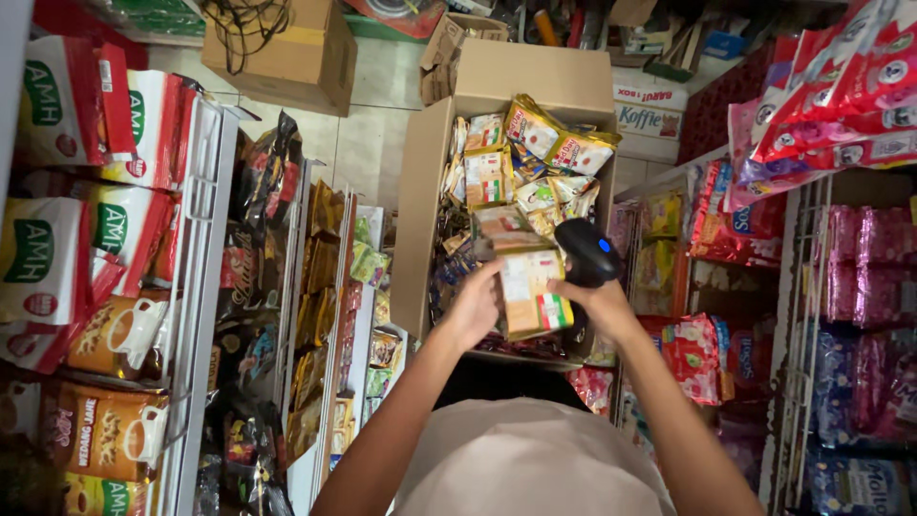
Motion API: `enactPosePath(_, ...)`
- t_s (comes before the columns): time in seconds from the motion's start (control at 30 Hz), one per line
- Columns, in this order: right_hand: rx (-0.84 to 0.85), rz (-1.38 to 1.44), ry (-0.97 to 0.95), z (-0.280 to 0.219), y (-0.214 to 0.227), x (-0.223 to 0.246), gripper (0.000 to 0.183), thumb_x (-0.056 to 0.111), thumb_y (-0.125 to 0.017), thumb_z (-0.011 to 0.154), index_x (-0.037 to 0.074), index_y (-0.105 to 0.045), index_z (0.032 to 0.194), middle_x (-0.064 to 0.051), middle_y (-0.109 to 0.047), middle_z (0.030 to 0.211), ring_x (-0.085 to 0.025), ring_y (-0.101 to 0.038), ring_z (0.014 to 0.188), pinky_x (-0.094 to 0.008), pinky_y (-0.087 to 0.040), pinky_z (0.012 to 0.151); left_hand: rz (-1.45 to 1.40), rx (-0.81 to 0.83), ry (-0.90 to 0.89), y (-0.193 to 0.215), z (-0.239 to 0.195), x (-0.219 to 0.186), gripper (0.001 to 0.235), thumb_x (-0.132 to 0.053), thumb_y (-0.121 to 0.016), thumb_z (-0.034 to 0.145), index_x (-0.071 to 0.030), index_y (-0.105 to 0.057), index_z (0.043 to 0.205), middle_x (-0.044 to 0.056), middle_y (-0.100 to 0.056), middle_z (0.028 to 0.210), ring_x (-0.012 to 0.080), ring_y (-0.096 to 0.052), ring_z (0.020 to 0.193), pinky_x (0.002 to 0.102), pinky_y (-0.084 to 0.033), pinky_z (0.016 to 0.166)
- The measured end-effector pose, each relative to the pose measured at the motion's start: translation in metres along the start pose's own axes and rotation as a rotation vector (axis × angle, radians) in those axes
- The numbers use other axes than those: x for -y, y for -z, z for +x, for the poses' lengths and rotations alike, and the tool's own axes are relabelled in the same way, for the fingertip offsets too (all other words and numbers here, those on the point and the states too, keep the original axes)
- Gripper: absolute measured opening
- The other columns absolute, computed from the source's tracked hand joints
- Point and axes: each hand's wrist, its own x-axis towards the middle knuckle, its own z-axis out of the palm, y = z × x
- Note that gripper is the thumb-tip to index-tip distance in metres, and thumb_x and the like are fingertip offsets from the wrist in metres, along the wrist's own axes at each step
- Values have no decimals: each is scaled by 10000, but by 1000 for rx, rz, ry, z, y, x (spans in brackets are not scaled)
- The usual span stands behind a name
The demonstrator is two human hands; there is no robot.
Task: The person scans sachets of drink mix from a cardboard box using a handheld barcode scanner and then stacks the sachets onto a shelf in a store.
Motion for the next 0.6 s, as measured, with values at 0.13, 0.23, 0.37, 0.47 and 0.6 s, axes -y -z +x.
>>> enactPosePath(0.13,72,-216,64,-16,2,14,351,99,-860,814,36,-705,1123,-51,-693,960,-162,-632,868,-344,-530,781,130,5,-170,0,23,-3,335,-229,-603,988,-41,-620,1264,116,-701,1196,209,-680,1094,371,-543,951)
enactPosePath(0.23,-47,-760,385,-30,9,49,500,80,-853,705,23,-668,1167,-137,-682,1078,-315,-718,953,-426,-558,826,227,-13,-197,0,29,-4,318,-210,-590,986,-35,-635,1247,108,-717,1174,213,-682,1096,362,-537,964)
enactPosePath(0.37,140,-1091,295,-43,10,97,540,10,-745,630,38,-662,1163,-171,-650,1131,-439,-671,988,-505,-544,856,308,-80,-217,-3,26,-7,334,-259,-553,1023,-32,-651,1248,113,-726,1196,208,-680,1106,354,-508,979)
enactPosePath(0.47,285,-1245,205,-48,5,122,570,12,-712,602,74,-668,1167,-124,-664,1167,-423,-680,967,-518,-552,850,263,-57,-208,-7,17,-9,364,-330,-487,1025,-89,-611,1269,75,-712,1210,189,-687,1109,369,-522,983)
enactPosePath(0.6,328,-1322,198,-58,-10,141,572,47,-718,592,85,-665,1161,-119,-671,1142,-417,-685,939,-521,-560,837,261,10,-215,-11,9,-11,451,-380,-469,1052,-41,-630,1301,100,-721,1218,193,-704,1089,361,-527,982)
